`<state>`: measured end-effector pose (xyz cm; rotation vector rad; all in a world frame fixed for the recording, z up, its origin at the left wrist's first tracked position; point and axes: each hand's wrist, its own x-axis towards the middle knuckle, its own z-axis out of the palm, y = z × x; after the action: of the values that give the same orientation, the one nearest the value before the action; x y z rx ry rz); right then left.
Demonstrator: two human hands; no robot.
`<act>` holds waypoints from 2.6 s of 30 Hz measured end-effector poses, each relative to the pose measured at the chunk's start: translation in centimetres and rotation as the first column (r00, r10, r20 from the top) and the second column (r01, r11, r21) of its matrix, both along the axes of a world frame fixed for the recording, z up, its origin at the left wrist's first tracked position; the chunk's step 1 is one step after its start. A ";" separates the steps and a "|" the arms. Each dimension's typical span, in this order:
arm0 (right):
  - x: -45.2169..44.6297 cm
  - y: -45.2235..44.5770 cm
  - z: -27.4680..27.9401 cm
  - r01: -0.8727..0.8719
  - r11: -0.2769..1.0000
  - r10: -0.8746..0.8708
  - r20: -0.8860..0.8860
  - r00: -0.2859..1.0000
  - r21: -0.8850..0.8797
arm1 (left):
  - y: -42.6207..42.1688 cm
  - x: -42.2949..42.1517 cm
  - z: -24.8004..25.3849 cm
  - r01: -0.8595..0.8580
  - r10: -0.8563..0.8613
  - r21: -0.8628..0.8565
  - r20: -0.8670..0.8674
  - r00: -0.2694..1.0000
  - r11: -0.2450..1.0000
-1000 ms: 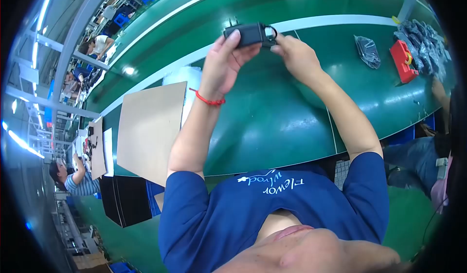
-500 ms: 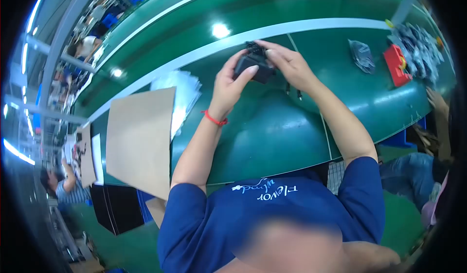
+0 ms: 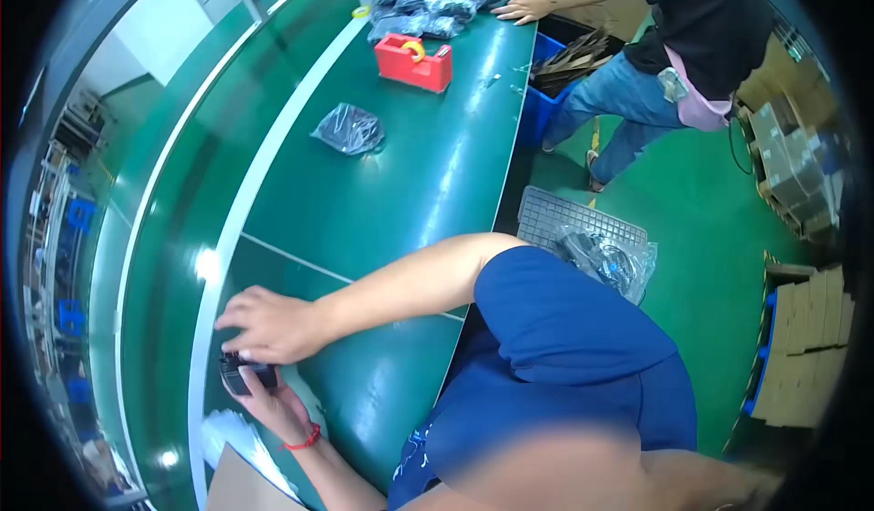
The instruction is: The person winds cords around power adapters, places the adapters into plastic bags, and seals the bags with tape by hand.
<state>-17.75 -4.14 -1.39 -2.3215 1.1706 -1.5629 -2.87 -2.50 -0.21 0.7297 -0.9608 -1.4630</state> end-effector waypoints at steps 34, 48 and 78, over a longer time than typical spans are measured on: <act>-0.3 -0.6 -0.2 -0.422 0.864 0.415 -0.085 0.906 -0.276 | -5.1 6.5 -3.6 0.103 0.026 0.385 -0.316 0.948 0.917; -1.8 -0.8 1.8 -0.700 0.654 -0.032 0.935 0.354 0.288 | -1.8 3.6 0.2 0.204 -0.197 0.014 -0.204 0.959 0.979; 2.7 0.9 -1.4 0.012 0.992 0.011 -0.180 0.984 0.127 | -0.8 0.1 -2.7 -0.249 0.259 0.093 -0.127 0.958 0.964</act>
<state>-15.07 -3.28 -2.77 -2.4180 1.2683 -1.2583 -2.80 -3.30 -2.93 0.7669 -0.6814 -1.3096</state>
